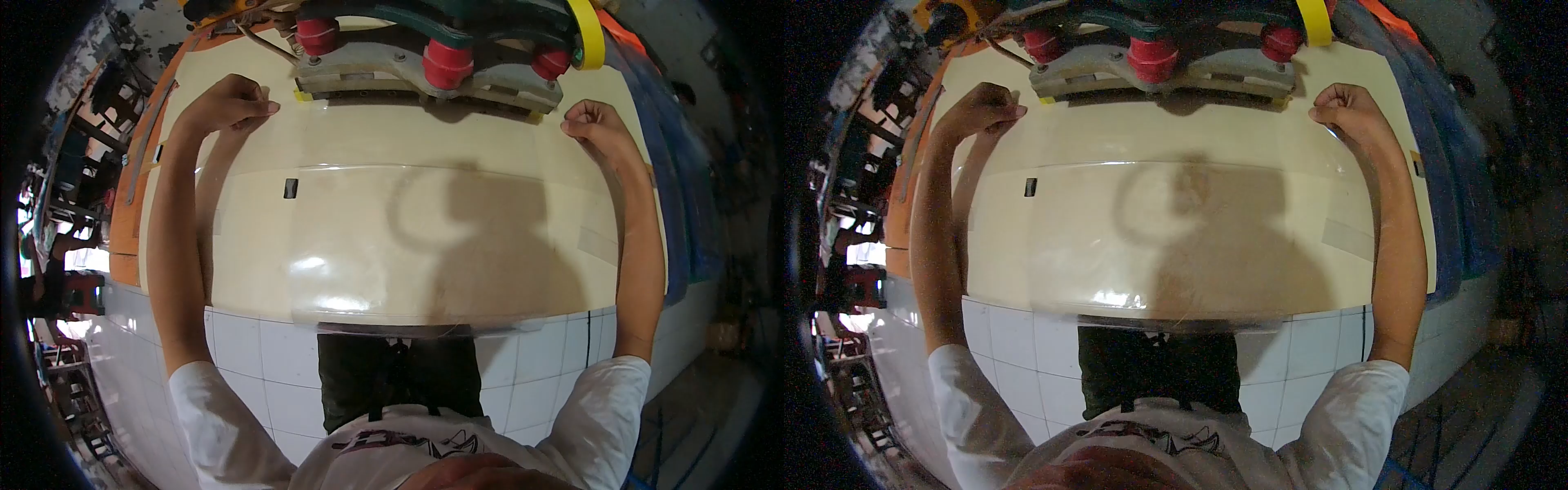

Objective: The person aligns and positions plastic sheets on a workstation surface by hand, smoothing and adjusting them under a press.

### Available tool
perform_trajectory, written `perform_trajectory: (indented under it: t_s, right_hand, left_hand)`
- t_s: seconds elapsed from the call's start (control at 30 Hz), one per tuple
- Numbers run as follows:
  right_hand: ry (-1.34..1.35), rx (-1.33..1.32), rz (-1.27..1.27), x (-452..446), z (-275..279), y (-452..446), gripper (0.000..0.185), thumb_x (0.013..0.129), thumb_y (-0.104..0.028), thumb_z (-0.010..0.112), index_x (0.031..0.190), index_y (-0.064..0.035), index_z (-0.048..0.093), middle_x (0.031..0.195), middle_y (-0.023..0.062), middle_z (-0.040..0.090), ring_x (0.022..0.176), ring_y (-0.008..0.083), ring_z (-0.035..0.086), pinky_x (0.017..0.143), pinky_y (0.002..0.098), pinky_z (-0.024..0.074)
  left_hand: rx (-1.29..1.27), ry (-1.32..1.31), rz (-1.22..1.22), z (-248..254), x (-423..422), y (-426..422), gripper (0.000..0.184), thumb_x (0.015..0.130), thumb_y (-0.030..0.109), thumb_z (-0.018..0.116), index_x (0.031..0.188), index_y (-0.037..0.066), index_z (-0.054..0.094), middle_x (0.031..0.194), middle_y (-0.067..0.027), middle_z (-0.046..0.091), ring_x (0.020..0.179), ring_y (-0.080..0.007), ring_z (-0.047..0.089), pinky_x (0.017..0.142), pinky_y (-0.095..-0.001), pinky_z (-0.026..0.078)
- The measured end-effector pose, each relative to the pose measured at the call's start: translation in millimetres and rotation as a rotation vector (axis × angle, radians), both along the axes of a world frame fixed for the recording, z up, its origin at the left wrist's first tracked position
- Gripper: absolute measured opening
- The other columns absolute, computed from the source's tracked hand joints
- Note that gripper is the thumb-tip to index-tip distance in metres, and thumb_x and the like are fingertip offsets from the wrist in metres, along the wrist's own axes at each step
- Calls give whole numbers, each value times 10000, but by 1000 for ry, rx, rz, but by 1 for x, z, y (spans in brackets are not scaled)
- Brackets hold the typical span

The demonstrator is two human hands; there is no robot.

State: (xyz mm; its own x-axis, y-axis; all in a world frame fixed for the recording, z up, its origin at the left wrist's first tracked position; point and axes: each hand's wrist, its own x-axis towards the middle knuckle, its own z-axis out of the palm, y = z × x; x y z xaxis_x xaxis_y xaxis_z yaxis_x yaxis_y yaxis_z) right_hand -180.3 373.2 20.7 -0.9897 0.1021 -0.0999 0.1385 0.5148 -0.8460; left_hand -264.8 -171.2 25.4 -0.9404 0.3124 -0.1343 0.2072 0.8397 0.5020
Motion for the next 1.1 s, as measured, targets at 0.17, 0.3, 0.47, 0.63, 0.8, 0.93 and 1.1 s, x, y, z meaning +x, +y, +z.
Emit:
perform_trajectory:
  t_s: [0.17,0.3,0.47,0.63,0.8,0.93,1.1]
  right_hand:
    - [-45,76,1,6,9,-8,144,771,-2,719,846,-33,601,764,2,578,689,83,548,640,212,452]
    - [-50,-9,48,-2,0,4,149,769,-17,725,840,-36,595,737,-16,562,653,71,527,598,204,423]
    - [-35,-51,15,3,4,-2,151,764,6,713,840,-34,590,734,-18,558,647,71,520,596,202,420]
    - [8,-66,63,-1,-4,6,153,758,28,700,842,-32,586,735,-11,558,646,75,522,594,199,421]
    - [52,-119,72,-7,-12,10,134,750,6,716,811,-34,603,668,-4,564,541,71,488,476,224,374]
    - [33,-107,54,0,-3,3,139,749,4,723,808,-33,602,668,0,566,547,73,495,481,224,382]
    - [46,-34,46,-5,-7,6,150,741,2,729,818,-32,604,687,8,582,554,82,510,496,224,399]
  left_hand:
    - [18,30,-49,1,1,-1,375,781,334,784,653,39,591,508,-25,519,466,-103,489,450,-272,389]
    - [-27,5,-21,6,3,1,382,764,345,789,634,40,600,522,-26,532,487,-126,504,492,-299,418]
    - [-36,27,5,1,2,0,376,754,365,788,633,56,610,534,-25,538,527,-147,530,536,-309,435]
    - [-38,112,3,-2,3,-2,426,763,418,776,640,53,594,606,-45,584,571,-143,522,554,-327,429]
    - [8,139,2,-9,3,-5,394,758,402,777,690,46,623,637,-60,606,605,-167,549,591,-345,454]
    - [-25,103,71,3,15,2,370,731,383,763,763,26,673,714,-98,662,676,-213,611,654,-350,481]
    - [-11,148,28,0,11,-1,358,769,371,776,724,36,658,677,-83,653,629,-184,589,633,-350,484]
